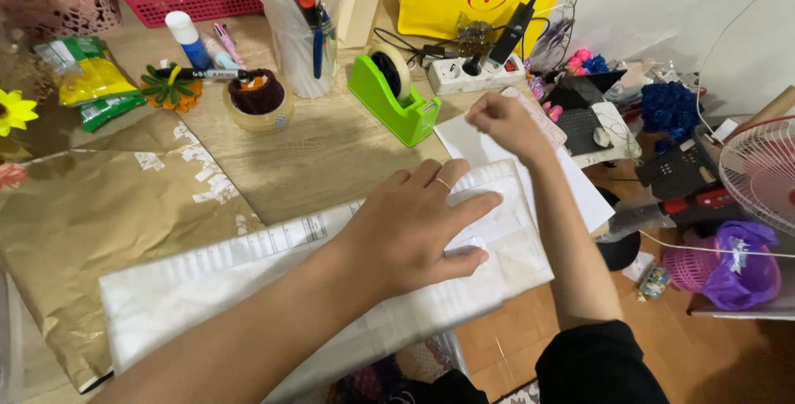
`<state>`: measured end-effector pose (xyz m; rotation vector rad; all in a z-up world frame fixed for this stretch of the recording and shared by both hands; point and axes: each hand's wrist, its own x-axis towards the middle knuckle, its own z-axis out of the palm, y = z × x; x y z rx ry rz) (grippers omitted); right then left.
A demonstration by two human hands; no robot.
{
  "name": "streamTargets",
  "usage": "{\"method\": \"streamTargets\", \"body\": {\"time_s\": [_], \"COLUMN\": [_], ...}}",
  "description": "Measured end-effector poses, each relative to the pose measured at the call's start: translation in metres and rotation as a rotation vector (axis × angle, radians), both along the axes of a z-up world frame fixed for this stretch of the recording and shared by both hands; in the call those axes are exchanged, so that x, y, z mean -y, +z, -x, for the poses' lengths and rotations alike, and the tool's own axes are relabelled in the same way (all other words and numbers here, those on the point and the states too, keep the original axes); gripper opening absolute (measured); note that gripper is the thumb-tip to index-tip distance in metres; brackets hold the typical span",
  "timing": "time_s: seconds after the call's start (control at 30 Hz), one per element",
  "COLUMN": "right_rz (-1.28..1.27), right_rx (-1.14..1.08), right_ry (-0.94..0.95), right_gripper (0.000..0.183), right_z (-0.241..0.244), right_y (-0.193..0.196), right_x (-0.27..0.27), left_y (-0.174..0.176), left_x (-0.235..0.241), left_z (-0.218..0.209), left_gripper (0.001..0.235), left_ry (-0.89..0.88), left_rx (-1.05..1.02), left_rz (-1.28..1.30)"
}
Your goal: The person wraps a rectangular item with translucent paper and secures it with tape. They fold the paper edges, smooth the surface, and apply tape to seal the package. The process is repeated to ensure the package is fully covered and sealed.
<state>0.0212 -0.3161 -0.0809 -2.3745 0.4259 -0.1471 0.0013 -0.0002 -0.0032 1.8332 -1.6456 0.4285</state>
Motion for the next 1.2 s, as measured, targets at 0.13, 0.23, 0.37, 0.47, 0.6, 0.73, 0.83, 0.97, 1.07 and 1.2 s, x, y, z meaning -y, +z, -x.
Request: {"method": "streamTargets", "body": {"time_s": [0.13, 0.23, 0.37, 0.47, 0.6, 0.73, 0.83, 0.97, 1.07, 1.2], "right_rz": [-0.217, -0.203, -0.022, -0.016, -0.068, -0.014, -0.011, -0.146, -0.262, -0.226], "right_rx": [0.072, 0.116, -0.023, -0.012, -0.066, -0.042, 0.017, 0.016, -0.039, -0.097], "right_ry": [0.200, 0.438, 0.582, 0.559, 0.459, 0.444, 0.470, 0.559, 0.586, 0.544], "right_gripper": [0.005, 0.003, 0.006, 0.007, 0.007, 0.008, 0.007, 0.004, 0.004, 0.005], "right_z": [0.054, 0.083, 0.104, 0.114, 0.117, 0.118, 0.119, 0.110, 0.103, 0.096], "right_y": [0.093, 0.135, 0.169, 0.166, 0.166, 0.172, 0.176, 0.174, 0.167, 0.161], "right_x": [-0.016, -0.032, -0.083, -0.102, -0.120, -0.122, -0.116, -0.123, -0.129, -0.117], "left_y": [-0.006, -0.009, -0.009, -0.008, -0.004, -0.005, -0.002, -0.007, -0.001, 0.016], "left_x": [0.003, 0.004, 0.003, 0.003, 0.002, 0.001, 0.001, 0.003, 0.002, -0.003], "left_z": [-0.007, -0.010, -0.008, -0.006, -0.005, -0.006, -0.006, -0.007, -0.006, -0.012], "left_gripper": [0.058, 0.061, 0.061, 0.054, 0.065, 0.077, 0.075, 0.086, 0.086, 0.073], "left_ry": [-0.004, -0.002, -0.021, -0.018, 0.013, -0.011, -0.032, -0.089, -0.092, -0.132], "left_rx": [0.004, -0.018, -0.104, -0.095, -0.021, 0.002, -0.053, -0.202, -0.210, -0.273], "left_rz": [0.004, 0.004, -0.049, -0.042, 0.014, 0.052, 0.022, -0.007, 0.007, -0.090]}}
